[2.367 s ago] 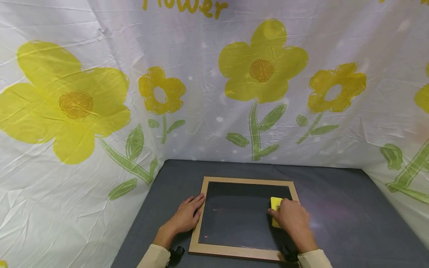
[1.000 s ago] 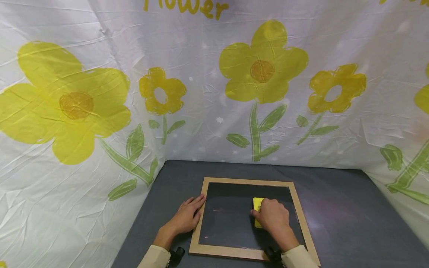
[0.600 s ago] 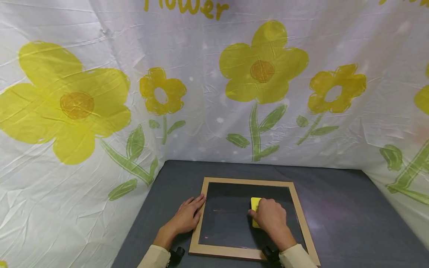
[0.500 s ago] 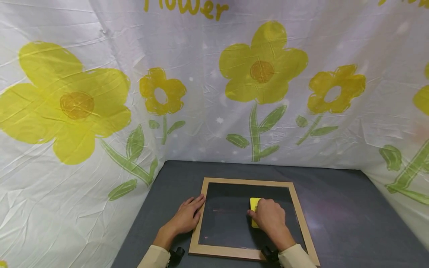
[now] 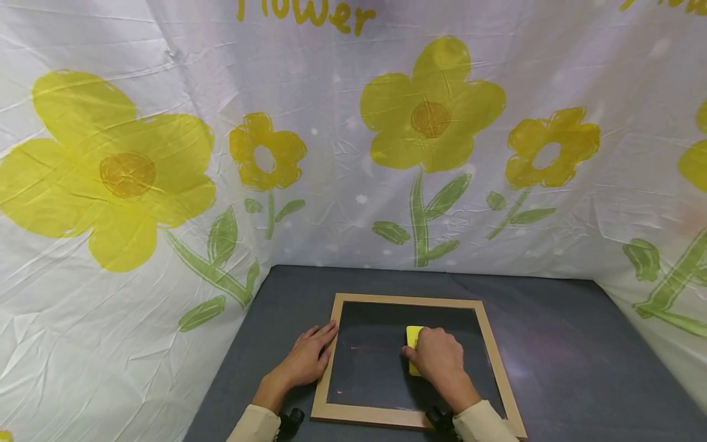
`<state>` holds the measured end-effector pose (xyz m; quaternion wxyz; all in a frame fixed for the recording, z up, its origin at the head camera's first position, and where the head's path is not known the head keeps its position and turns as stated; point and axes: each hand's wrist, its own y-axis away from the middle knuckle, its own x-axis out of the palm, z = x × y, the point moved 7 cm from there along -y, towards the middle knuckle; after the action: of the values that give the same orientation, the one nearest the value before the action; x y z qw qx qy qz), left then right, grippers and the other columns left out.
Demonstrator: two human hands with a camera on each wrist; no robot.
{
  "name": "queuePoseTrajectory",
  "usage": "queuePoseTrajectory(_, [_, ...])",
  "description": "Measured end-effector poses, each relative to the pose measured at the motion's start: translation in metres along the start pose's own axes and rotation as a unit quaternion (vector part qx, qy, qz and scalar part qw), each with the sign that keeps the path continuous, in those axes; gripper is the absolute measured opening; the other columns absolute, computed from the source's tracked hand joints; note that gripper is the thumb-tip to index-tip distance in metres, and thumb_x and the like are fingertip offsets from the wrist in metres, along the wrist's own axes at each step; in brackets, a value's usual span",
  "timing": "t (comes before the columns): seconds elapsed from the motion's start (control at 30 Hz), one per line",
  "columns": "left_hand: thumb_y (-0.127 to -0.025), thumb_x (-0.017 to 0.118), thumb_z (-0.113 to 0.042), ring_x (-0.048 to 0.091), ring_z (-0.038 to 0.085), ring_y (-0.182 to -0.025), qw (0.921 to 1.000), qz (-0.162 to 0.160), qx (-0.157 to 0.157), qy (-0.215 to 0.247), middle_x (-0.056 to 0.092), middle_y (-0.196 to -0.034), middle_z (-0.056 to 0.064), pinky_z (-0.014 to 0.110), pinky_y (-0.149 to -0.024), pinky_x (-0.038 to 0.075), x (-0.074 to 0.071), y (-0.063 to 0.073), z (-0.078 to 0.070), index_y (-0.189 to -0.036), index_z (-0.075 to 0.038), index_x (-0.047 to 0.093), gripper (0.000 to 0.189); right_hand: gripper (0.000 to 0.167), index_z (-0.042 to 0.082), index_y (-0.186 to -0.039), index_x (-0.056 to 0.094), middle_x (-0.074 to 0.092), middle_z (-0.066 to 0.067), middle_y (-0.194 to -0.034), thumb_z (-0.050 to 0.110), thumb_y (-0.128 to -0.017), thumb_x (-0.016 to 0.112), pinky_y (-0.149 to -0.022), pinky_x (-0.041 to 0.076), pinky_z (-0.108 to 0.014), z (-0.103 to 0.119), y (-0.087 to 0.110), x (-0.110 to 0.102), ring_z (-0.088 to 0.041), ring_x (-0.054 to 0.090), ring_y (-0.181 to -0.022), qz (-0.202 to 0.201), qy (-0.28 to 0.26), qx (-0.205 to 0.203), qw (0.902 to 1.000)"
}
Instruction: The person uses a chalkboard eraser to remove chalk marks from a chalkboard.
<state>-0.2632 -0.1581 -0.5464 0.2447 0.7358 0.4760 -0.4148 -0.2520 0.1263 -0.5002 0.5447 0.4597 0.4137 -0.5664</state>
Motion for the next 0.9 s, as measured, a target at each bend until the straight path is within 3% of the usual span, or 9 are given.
queuePoseTrajectory(0.4, [-0.107, 0.062, -0.006, 0.039, 0.056, -0.156, 1.0, -0.002, 0.002, 0.0, 0.043, -0.174, 0.015, 0.08, -0.124, 0.026, 0.0, -0.001, 0.001, -0.163, -0.002, 0.05, 0.058, 0.052, 0.003, -0.092, 0.073, 0.059, -0.006, -0.073, 0.053, -0.09, 0.087, -0.055, 0.051, -0.038, 0.008, 0.002, 0.0, -0.023, 0.057, -0.063, 0.004, 0.009, -0.008, 0.9999])
queuePoseTrajectory(0.63, [-0.106, 0.062, -0.008, 0.04, 0.061, -0.153, 0.9996, -0.014, 0.024, 0.002, 0.045, -0.173, 0.018, 0.083, -0.119, 0.028, -0.002, 0.001, -0.001, -0.162, 0.0, 0.051, 0.058, 0.051, 0.003, -0.094, 0.074, 0.06, -0.006, -0.074, 0.052, -0.091, 0.087, -0.056, 0.052, -0.039, 0.015, 0.001, 0.002, -0.022, 0.057, -0.063, 0.006, 0.008, -0.016, 0.9998])
queuePoseTrajectory(0.9, [-0.108, 0.061, -0.006, 0.038, 0.055, -0.158, 1.0, 0.005, -0.001, 0.0, 0.041, -0.175, 0.015, 0.079, -0.125, 0.025, 0.0, 0.0, 0.0, -0.164, -0.002, 0.049, 0.058, 0.052, 0.001, -0.1, 0.075, 0.062, -0.008, -0.077, 0.051, -0.092, 0.086, -0.06, 0.056, -0.04, 0.019, -0.001, 0.004, -0.023, 0.058, -0.066, 0.011, 0.012, -0.014, 0.9998])
